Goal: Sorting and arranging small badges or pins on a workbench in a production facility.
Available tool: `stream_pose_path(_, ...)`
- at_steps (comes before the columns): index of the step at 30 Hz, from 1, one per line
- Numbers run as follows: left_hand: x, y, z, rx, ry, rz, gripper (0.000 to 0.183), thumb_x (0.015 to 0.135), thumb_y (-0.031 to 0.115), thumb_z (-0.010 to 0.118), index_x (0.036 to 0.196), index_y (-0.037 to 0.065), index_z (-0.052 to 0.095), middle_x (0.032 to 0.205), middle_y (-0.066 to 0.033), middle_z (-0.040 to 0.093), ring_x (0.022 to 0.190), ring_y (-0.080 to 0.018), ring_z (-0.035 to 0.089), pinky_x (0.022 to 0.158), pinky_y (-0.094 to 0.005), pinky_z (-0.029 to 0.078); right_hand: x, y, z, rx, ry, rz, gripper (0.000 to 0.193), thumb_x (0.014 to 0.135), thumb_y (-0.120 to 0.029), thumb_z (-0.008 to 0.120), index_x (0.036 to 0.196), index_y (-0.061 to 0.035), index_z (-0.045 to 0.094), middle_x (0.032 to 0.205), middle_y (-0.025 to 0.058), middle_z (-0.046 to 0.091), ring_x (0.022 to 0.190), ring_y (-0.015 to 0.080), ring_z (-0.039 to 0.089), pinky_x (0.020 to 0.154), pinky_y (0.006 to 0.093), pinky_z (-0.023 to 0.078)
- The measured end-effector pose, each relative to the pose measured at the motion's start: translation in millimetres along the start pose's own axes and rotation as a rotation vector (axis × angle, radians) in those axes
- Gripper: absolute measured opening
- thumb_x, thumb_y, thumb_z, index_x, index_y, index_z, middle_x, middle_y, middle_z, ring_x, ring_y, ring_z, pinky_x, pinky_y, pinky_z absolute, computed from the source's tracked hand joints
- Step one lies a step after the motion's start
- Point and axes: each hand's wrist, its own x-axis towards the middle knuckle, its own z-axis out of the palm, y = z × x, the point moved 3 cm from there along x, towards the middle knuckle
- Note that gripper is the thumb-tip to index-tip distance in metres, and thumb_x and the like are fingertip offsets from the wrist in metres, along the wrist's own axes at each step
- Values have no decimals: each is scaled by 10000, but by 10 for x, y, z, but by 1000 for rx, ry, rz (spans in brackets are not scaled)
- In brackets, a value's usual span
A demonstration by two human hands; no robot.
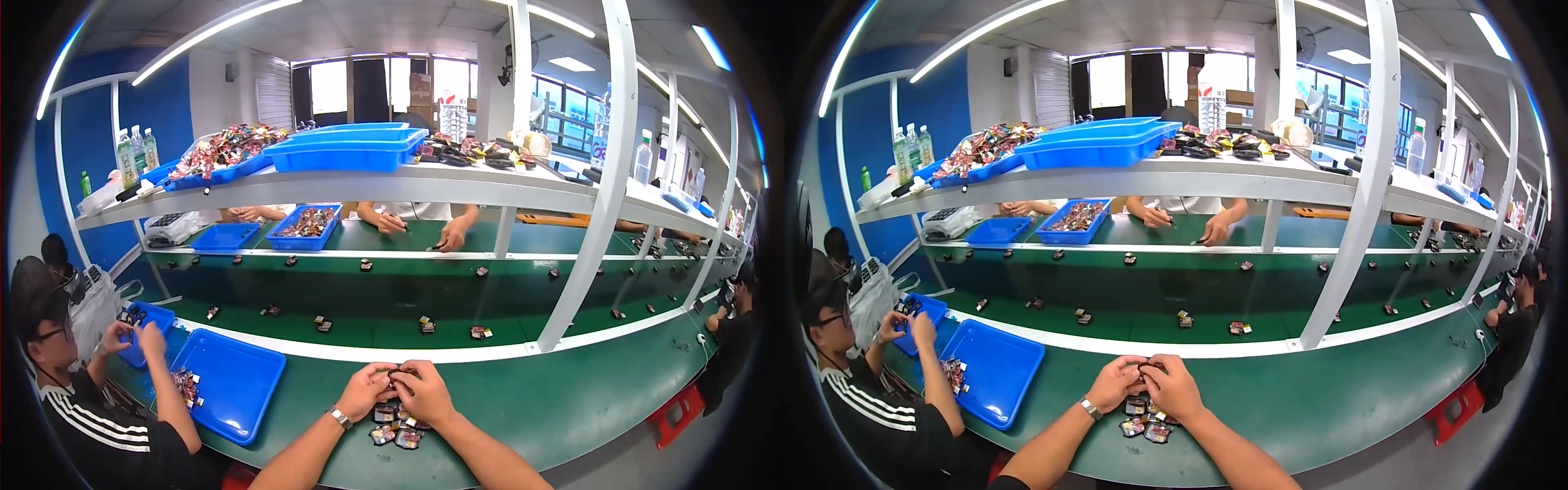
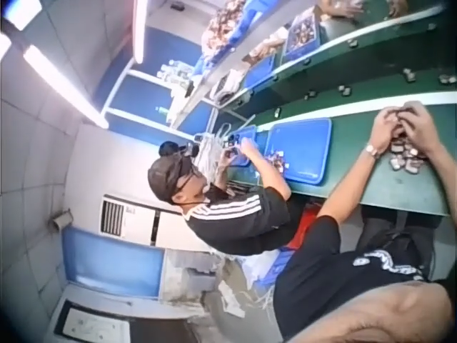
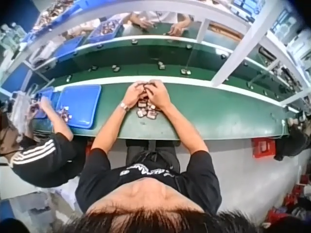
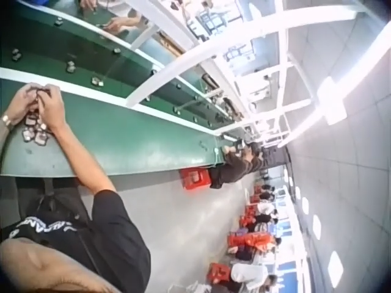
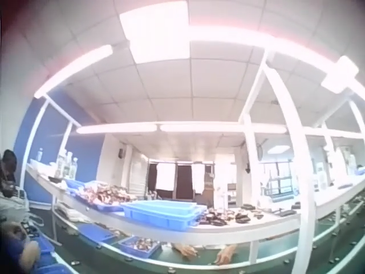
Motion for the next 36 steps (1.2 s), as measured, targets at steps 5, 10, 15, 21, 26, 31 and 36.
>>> stream_pose_path(5,14,-15,-26,21,-9,-22,287,982,51,481,1265,8,462,1209,-129,587,1092,-210,607,945,-358,536,9,-19,-4,-73,-33,-35,173,752,-51,710,923,-70,687,948,50,613,888,234,616,726,338,540)
stream_pose_path(10,27,-30,-23,21,-14,-11,280,984,51,477,1260,7,457,1193,-131,593,1081,-208,611,947,-359,535,5,-21,18,-153,-20,-90,180,745,-50,736,918,-64,692,917,61,610,842,236,613,686,343,536)
stream_pose_path(15,28,-29,-37,27,-13,-6,267,986,48,468,1249,4,462,1191,-136,591,1085,-214,609,949,-367,535,-18,8,42,-154,-58,-67,172,769,-71,694,940,-76,678,970,46,596,895,229,606,706,338,544)
stream_pose_path(21,9,9,-4,27,-1,-3,280,985,48,470,1261,3,462,1202,-143,588,1098,-225,607,947,-375,539,19,3,-11,-107,-135,11,196,746,-59,696,934,-86,647,994,63,587,908,245,600,716,347,540)
stream_pose_path(26,11,1,-39,54,1,-3,292,981,52,478,1268,2,462,1196,-137,592,1092,-226,612,941,-376,543,50,26,-46,-73,-183,-3,166,728,-54,707,857,-80,606,999,63,580,926,262,590,739,362,531)
stream_pose_path(31,-2,-19,-10,81,-2,-24,295,978,34,462,1271,1,461,1183,-133,597,1084,-221,616,934,-366,549,45,118,-70,-57,-310,66,152,730,-65,714,833,-78,602,1056,66,562,997,271,560,777,374,520)
stream_pose_path(36,-4,45,71,87,28,12,263,974,2,449,1234,9,488,1147,-130,610,1043,-197,627,899,-333,567,38,197,-73,-37,-333,39,130,743,-80,718,843,-84,635,1099,66,552,1053,278,537,851,375,501)
